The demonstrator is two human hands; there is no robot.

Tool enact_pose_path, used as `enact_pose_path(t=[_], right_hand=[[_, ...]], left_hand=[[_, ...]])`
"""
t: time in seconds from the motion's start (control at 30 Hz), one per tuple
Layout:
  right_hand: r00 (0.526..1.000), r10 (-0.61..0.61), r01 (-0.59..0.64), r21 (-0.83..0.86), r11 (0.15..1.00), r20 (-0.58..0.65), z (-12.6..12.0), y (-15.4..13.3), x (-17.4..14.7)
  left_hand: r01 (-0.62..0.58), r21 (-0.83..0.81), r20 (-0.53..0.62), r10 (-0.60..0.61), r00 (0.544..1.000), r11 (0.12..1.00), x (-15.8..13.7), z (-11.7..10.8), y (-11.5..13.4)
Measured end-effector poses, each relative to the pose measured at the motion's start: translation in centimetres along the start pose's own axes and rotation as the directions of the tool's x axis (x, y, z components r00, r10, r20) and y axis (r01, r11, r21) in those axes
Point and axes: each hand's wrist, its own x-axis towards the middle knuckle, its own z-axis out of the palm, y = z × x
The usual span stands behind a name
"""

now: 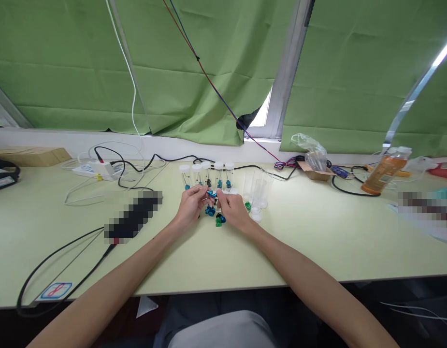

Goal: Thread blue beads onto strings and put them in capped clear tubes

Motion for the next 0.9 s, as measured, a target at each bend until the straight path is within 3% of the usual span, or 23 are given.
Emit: enact_pose_path(t=[0.37, 0.6, 0.9], right_hand=[[0.996, 0.076, -0.075, -0.040, 0.996, 0.036, -0.17, -0.14, 0.00], [1.000, 0.011, -0.011, -0.081, 0.997, -0.007, -0.19, -0.27, -0.03], [0.998, -0.048, 0.051, -0.061, 0.997, 0.044, 0.01, 0.00, -0.08]], left_hand=[[0.006, 0.003, 0.006, -0.006, 1.000, 1.000, -0.05, 0.18, 0.02], [-0.031, -0.005, -0.034, 0.030, 0.999, 1.000, 0.13, 0.03, 0.19], [-0.006, 0.020, -0.026, 0.007, 1.000, 1.000, -0.05, 0.08, -0.01]])
